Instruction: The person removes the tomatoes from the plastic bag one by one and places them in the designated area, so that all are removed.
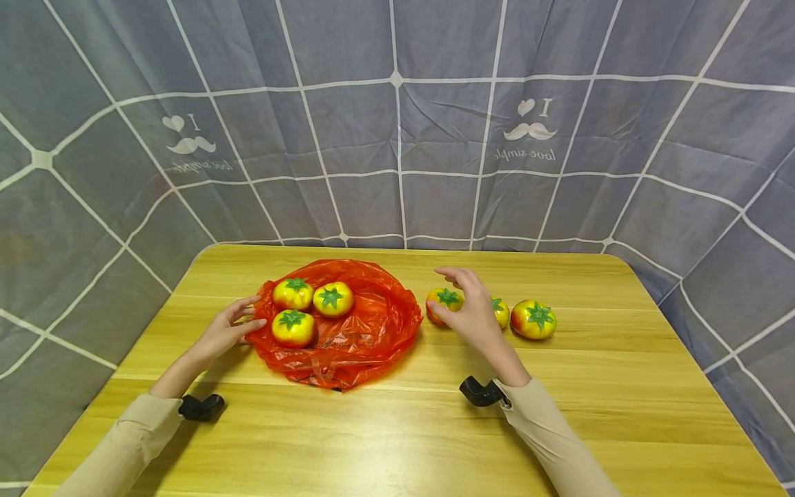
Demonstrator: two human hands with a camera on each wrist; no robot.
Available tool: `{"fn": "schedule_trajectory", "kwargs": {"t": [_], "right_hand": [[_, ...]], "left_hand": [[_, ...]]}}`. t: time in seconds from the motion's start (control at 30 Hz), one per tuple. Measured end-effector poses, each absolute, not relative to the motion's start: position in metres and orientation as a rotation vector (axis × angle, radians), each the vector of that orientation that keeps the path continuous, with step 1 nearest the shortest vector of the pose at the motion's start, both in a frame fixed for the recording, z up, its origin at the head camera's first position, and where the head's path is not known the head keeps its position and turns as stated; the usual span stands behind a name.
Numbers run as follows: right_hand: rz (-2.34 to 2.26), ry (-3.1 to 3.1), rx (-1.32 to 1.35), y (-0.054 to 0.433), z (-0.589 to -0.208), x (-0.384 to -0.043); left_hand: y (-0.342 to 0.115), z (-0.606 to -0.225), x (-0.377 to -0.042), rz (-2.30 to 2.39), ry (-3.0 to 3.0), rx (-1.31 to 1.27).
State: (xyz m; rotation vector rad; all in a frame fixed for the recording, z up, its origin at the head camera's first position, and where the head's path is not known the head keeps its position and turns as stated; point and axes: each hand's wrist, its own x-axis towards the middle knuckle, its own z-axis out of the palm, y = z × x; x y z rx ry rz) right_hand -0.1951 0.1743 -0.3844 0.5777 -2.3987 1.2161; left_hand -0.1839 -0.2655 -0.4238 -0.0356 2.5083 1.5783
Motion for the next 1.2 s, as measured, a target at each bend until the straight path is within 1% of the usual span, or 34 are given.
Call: {"fn": "schedule_trajectory", "kwargs": {"t": [0.73, 1.2], "right_hand": [[1.405, -2.508, 0.729, 0.103, -0.376, -0.202], [1.503, -2.555, 0.795, 0.072, -0.365, -0.218]], "left_hand": [[-0.265, -0.423, -0.183, 1.579, 2.504, -0.028], [-0.265, -0.423, -0.182, 1.591, 2.493, -0.033]]}}
